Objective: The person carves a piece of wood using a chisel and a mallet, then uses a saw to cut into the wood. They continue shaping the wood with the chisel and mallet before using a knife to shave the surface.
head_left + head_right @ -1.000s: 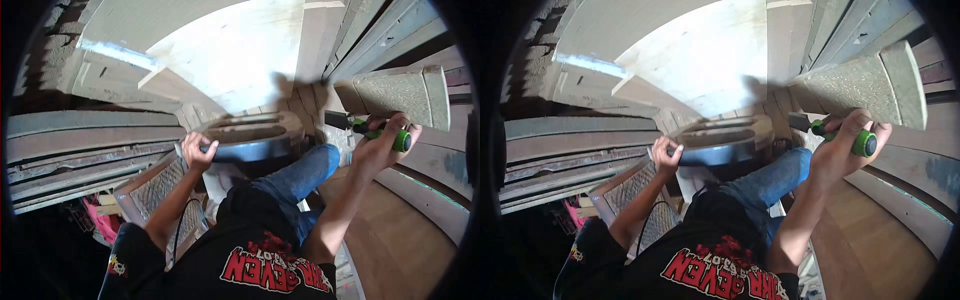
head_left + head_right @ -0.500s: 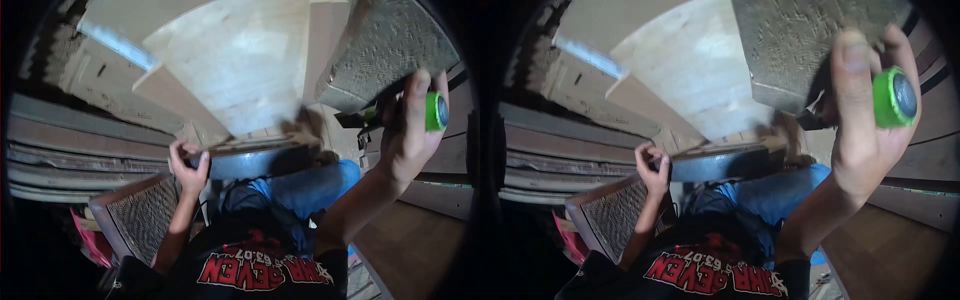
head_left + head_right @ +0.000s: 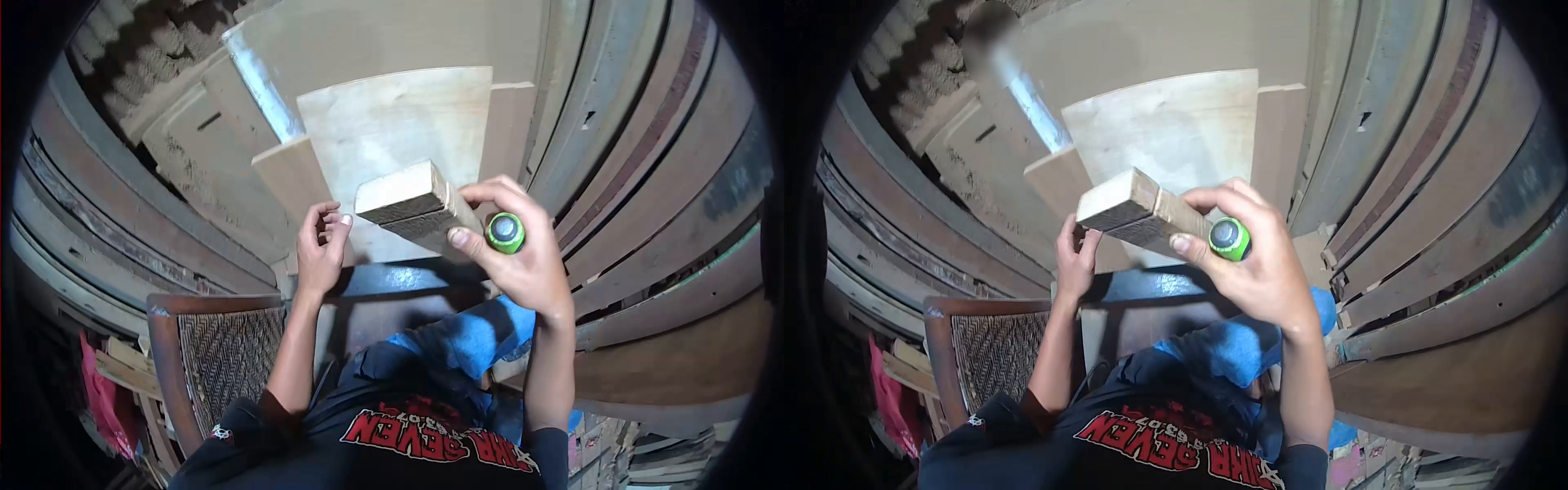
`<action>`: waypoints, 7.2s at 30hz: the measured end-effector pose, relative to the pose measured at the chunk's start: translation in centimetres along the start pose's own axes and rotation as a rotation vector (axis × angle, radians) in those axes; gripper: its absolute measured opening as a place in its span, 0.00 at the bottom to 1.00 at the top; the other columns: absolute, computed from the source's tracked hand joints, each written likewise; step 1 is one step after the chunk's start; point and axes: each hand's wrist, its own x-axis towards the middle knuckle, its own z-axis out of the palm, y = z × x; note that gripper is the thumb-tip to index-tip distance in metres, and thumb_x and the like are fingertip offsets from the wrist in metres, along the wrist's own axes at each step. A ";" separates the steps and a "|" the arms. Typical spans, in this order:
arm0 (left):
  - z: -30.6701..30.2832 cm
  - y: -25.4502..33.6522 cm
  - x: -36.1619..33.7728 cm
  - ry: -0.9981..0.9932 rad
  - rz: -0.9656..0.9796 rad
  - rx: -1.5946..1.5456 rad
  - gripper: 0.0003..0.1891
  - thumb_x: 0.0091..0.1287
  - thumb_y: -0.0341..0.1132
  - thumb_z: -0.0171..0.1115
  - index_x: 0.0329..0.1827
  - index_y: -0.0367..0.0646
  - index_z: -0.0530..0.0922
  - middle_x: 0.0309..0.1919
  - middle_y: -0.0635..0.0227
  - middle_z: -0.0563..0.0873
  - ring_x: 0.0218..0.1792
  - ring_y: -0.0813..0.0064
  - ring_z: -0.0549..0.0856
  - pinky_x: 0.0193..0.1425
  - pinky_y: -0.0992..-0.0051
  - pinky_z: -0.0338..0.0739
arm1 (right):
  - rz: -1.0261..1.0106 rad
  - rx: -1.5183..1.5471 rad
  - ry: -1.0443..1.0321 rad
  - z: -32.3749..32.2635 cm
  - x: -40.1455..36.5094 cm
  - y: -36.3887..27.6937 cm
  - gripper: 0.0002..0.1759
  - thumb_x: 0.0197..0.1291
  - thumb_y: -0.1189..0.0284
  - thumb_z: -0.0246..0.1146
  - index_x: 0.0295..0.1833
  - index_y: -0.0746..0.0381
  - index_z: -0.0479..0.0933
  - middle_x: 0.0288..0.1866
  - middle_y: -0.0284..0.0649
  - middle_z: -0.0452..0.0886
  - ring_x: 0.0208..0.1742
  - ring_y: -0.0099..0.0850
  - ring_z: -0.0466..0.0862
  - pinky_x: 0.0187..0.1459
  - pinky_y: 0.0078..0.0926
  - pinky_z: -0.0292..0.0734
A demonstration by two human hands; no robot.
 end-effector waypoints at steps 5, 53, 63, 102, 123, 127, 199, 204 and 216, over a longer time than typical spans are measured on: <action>-0.2 -0.9 1.5 -0.193 -0.046 0.196 0.17 0.73 0.43 0.67 0.48 0.35 0.84 0.34 0.66 0.87 0.38 0.78 0.84 0.43 0.72 0.79 | 0.379 0.205 0.146 -1.9 -2.0 -0.6 0.18 0.62 0.75 0.75 0.56 0.67 0.81 0.46 0.32 0.78 0.42 0.14 0.78 0.42 0.15 0.73; 5.4 5.5 3.5 -0.276 -0.175 -1.034 0.29 0.78 0.50 0.46 0.66 0.31 0.74 0.54 0.51 0.83 0.52 0.58 0.84 0.57 0.60 0.80 | 0.273 0.171 0.584 2.8 -4.3 -0.8 0.14 0.67 0.65 0.68 0.45 0.63 0.74 0.33 0.34 0.75 0.33 0.21 0.73 0.34 0.20 0.70; 7.7 10.4 1.6 -0.537 0.257 -0.631 0.29 0.63 0.44 0.56 0.61 0.31 0.67 0.49 0.42 0.80 0.53 0.46 0.86 0.62 0.41 0.82 | -0.097 0.300 0.879 1.5 -8.5 -3.5 0.26 0.71 0.51 0.68 0.35 0.57 0.64 0.20 0.29 0.66 0.20 0.20 0.65 0.23 0.22 0.64; 6.8 15.4 4.3 -0.583 1.089 0.697 0.16 0.73 0.40 0.68 0.50 0.33 0.86 0.40 0.58 0.90 0.40 0.68 0.88 0.43 0.69 0.80 | -0.299 0.568 0.552 -1.5 -7.8 -0.2 0.17 0.72 0.61 0.60 0.32 0.59 0.72 0.20 0.30 0.63 0.17 0.19 0.67 0.16 0.20 0.65; 6.4 16.2 0.4 -0.572 1.218 0.654 0.11 0.73 0.34 0.65 0.45 0.31 0.84 0.37 0.51 0.86 0.40 0.51 0.85 0.48 0.62 0.78 | -0.375 0.706 0.263 -5.1 -10.5 -1.1 0.12 0.68 0.65 0.60 0.33 0.58 0.70 0.23 0.29 0.66 0.19 0.21 0.68 0.22 0.21 0.64; 6.8 15.7 0.3 -0.537 0.966 0.531 0.13 0.74 0.35 0.65 0.46 0.30 0.84 0.38 0.51 0.86 0.41 0.51 0.84 0.48 0.60 0.77 | -0.387 0.708 0.250 -5.4 -10.7 -1.0 0.11 0.68 0.66 0.60 0.34 0.58 0.70 0.24 0.29 0.67 0.20 0.21 0.68 0.23 0.22 0.64; 7.7 17.5 0.8 -0.639 0.662 0.679 0.20 0.73 0.36 0.55 0.25 0.28 0.74 0.18 0.40 0.71 0.19 0.43 0.73 0.28 0.55 0.67 | -0.397 0.869 0.336 -1.2 -7.6 0.6 0.15 0.69 0.60 0.59 0.32 0.52 0.64 0.22 0.25 0.67 0.19 0.19 0.66 0.27 0.22 0.65; 7.5 16.9 0.9 -0.641 0.679 0.652 0.20 0.73 0.36 0.56 0.25 0.27 0.74 0.18 0.40 0.70 0.19 0.42 0.73 0.28 0.55 0.67 | -0.476 0.965 0.376 -6.3 -10.8 -1.7 0.16 0.74 0.72 0.57 0.28 0.54 0.73 0.17 0.30 0.71 0.18 0.15 0.71 0.25 0.19 0.67; 7.4 16.8 1.2 -0.672 0.636 0.634 0.20 0.73 0.36 0.54 0.25 0.27 0.72 0.17 0.44 0.66 0.16 0.55 0.66 0.26 0.56 0.65 | -0.437 0.886 0.390 -4.9 -10.1 -1.1 0.10 0.70 0.63 0.61 0.39 0.54 0.69 0.23 0.26 0.67 0.18 0.19 0.65 0.26 0.21 0.64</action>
